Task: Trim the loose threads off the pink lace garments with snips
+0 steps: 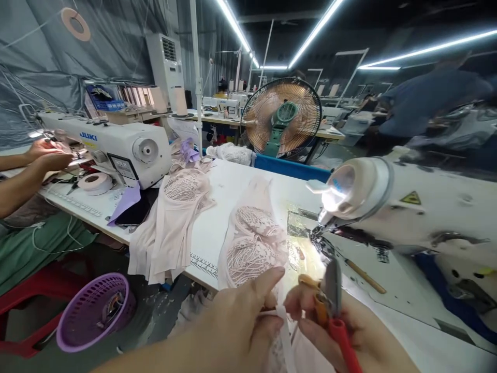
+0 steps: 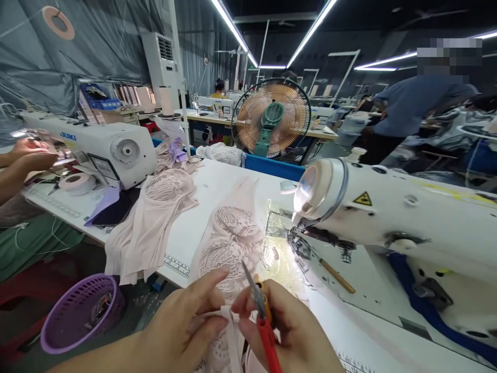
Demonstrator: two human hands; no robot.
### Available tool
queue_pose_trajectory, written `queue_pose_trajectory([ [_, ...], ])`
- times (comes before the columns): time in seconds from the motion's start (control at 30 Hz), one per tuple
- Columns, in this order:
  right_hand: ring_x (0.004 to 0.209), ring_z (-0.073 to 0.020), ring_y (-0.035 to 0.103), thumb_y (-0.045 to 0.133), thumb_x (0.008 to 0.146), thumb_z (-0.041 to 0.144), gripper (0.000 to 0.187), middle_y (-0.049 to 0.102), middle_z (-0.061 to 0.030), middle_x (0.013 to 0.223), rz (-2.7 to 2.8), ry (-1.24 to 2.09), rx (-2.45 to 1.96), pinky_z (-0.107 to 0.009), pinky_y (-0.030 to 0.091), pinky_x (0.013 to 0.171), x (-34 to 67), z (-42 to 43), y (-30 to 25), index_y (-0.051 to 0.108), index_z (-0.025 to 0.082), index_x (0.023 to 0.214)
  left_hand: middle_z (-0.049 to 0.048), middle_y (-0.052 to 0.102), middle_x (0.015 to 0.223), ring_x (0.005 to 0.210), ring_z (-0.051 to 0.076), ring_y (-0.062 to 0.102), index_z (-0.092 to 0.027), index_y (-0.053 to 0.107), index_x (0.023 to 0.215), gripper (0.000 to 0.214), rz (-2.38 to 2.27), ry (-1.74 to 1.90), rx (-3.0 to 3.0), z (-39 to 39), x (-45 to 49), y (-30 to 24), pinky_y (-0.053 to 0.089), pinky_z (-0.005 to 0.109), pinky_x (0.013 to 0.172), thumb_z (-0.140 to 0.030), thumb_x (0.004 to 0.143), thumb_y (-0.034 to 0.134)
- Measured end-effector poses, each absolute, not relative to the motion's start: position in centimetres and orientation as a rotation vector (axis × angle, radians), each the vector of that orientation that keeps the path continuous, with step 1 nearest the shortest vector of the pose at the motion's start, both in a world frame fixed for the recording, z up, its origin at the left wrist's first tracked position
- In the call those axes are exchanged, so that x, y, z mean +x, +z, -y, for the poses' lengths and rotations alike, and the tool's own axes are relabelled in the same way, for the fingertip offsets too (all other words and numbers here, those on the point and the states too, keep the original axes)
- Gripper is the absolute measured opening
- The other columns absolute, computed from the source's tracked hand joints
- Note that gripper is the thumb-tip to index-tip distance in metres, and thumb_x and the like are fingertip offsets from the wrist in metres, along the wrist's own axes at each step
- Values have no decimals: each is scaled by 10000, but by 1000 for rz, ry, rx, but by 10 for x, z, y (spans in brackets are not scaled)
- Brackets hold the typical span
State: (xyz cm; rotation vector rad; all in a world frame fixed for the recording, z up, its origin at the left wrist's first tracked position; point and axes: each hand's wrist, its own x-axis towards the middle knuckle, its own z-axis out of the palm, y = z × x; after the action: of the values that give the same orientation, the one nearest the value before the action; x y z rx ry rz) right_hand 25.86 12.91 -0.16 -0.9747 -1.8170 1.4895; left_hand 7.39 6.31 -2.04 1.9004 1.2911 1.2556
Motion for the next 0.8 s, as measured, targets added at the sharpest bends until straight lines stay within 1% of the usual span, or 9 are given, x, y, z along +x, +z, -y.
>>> queue_pose_trajectory([
  [0.1, 724, -190, 524, 643, 812, 455, 230, 544, 4, 775, 1818, 1507, -943, -287, 429, 611, 245, -129, 4, 572, 238, 782, 13, 632, 956, 799, 177, 603, -380, 228, 1432, 710, -1300, 1226, 1861, -66, 78, -19, 479, 309, 711, -87, 830, 466],
  [0.23, 717, -174, 498, 612, 822, 342, 164, 514, 28, 746, 1781, 1460, -869, -267, 409, 593, 241, -129, -3, 511, 248, 732, 16, 554, 874, 710, 136, 549, -235, 346, 1364, 589, -1217, 1194, 1469, -69, 79, -12, 439, 256, 618, -141, 801, 494],
  [0.3, 690, -161, 498, 595, 835, 298, 172, 523, 39, 743, 1811, 1412, -801, -250, 414, 572, 242, -132, -6, 474, 255, 719, -3, 502, 821, 670, 112, 494, -165, 415, 1267, 525, -1158, 1144, 1258, -71, 76, -6, 412, 240, 606, -196, 764, 563],
  [0.37, 703, -160, 523, 583, 842, 257, 165, 557, 44, 750, 1931, 1363, -704, -246, 445, 600, 244, -134, -8, 461, 262, 731, -25, 457, 756, 638, 96, 436, -127, 506, 1094, 423, -1128, 1064, 1136, -72, 73, -1, 382, 232, 598, -272, 718, 635],
  [0.43, 715, -158, 545, 576, 833, 216, 153, 577, 51, 758, 2006, 1296, -632, -244, 461, 627, 244, -137, -9, 461, 272, 749, -40, 432, 685, 594, 86, 381, -131, 544, 894, 316, -1125, 973, 1088, -72, 70, 2, 334, 222, 556, -342, 689, 658],
  [0.53, 647, -133, 537, 560, 813, 189, 154, 570, 71, 751, 1977, 1223, -648, -218, 419, 545, 241, -138, -13, 454, 283, 755, -53, 400, 587, 524, 74, 311, -159, 508, 699, 242, -1115, 915, 1064, -71, 69, 2, 257, 217, 494, -379, 705, 608],
  [0.6, 626, -123, 533, 545, 818, 197, 150, 567, 79, 748, 1971, 1219, -623, -215, 403, 528, 239, -140, -14, 440, 284, 755, -58, 367, 542, 498, 72, 296, -172, 474, 616, 264, -1130, 933, 1062, -71, 71, 0, 232, 222, 481, -389, 715, 587],
  [0.67, 637, -120, 544, 540, 830, 193, 154, 578, 83, 761, 2017, 1202, -557, -212, 428, 564, 237, -141, -15, 434, 286, 766, -59, 338, 513, 477, 72, 294, -180, 443, 557, 301, -1193, 953, 1070, -70, 74, -3, 215, 227, 472, -395, 719, 578],
  [0.8, 714, -135, 567, 542, 868, 213, 145, 570, 64, 782, 2077, 1208, -594, -210, 435, 564, 237, -141, -15, 451, 286, 781, -54, 350, 493, 474, 82, 325, -181, 430, 534, 283, -1366, 1006, 1199, -69, 78, -12, 223, 226, 464, -330, 751, 536],
])
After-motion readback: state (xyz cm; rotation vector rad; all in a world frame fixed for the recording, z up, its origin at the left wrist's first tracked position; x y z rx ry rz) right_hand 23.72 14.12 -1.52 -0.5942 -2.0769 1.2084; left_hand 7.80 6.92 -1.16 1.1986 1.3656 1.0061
